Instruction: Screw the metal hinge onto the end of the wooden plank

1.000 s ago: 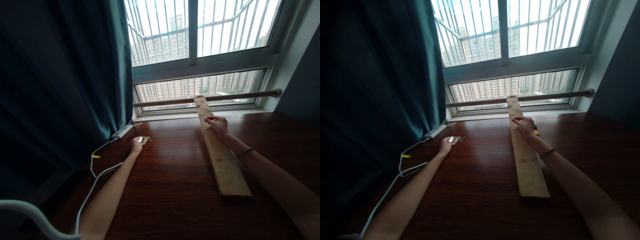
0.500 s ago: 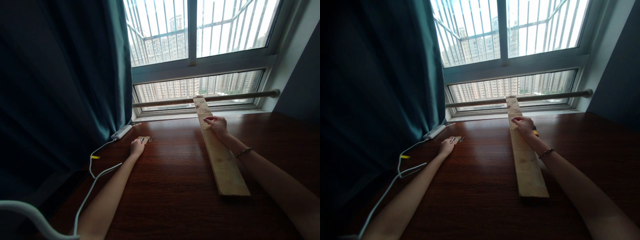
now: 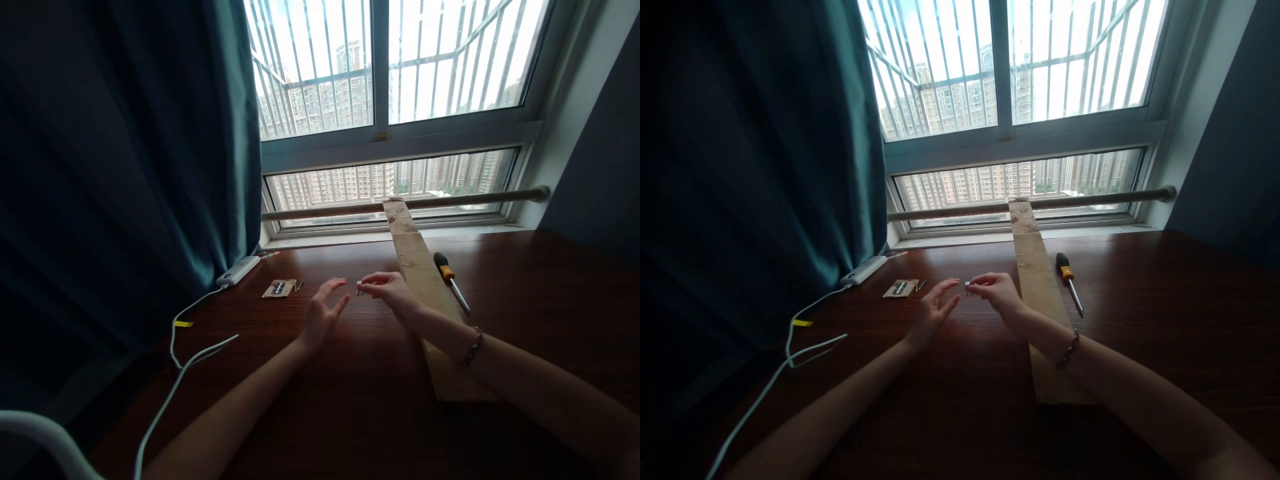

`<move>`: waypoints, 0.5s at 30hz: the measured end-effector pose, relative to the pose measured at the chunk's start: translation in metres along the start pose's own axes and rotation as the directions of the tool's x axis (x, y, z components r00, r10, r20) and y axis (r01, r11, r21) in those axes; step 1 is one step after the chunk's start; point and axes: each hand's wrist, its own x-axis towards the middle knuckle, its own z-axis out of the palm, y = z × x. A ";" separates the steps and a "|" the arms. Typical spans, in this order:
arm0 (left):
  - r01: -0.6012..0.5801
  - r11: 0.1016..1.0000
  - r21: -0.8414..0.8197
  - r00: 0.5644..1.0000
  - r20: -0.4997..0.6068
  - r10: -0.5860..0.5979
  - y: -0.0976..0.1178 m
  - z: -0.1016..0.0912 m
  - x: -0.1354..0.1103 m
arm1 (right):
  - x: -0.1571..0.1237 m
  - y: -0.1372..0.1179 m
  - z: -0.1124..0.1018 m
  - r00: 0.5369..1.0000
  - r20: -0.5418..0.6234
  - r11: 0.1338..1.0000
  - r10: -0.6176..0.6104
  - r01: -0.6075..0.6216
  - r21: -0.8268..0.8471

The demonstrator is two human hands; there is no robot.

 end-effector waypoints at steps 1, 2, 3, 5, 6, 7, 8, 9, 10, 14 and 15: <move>0.050 0.990 -0.131 0.996 0.086 -0.039 0.011 0.007 -0.005 | -0.006 0.002 0.006 0.999 0.048 0.999 0.022 -0.024 0.028; 0.105 0.966 -0.236 0.983 0.169 -0.065 0.020 0.011 -0.010 | -0.011 0.004 0.010 0.996 0.078 0.998 0.039 -0.043 0.056; 0.157 0.936 -0.314 0.968 0.237 -0.083 0.027 0.014 -0.013 | -0.014 0.006 0.011 0.994 0.096 0.995 0.049 -0.057 0.080; 0.241 0.880 -0.409 0.945 0.306 -0.116 0.034 0.015 -0.017 | -0.015 0.010 0.009 0.992 0.109 0.991 0.059 -0.072 0.113; 0.271 0.859 -0.434 0.940 0.313 -0.138 0.035 0.015 -0.017 | -0.015 0.011 0.008 0.992 0.114 0.990 0.061 -0.075 0.123; 0.297 0.841 -0.452 0.937 0.308 -0.165 0.035 0.014 -0.016 | -0.014 0.012 0.006 0.991 0.121 0.988 0.062 -0.078 0.130; 0.322 0.826 -0.463 0.934 0.299 -0.196 0.034 0.014 -0.016 | -0.013 0.014 0.005 0.990 0.130 0.988 0.062 -0.080 0.136; 0.346 0.813 -0.469 0.929 0.291 -0.228 0.033 0.013 -0.015 | -0.012 0.015 0.005 0.988 0.139 0.987 0.063 -0.082 0.141; 0.368 0.801 -0.473 0.924 0.284 -0.257 0.031 0.013 -0.014 | -0.012 0.017 0.005 0.987 0.148 0.986 0.063 -0.085 0.144; 0.452 0.738 -0.501 0.891 0.291 -0.349 0.030 0.013 -0.013 | -0.012 0.021 0.007 0.985 0.159 0.987 0.065 -0.086 0.134; 0.476 0.713 -0.515 0.879 0.305 -0.367 0.031 0.013 -0.013 | -0.012 0.022 0.007 0.986 0.152 0.989 0.064 -0.083 0.124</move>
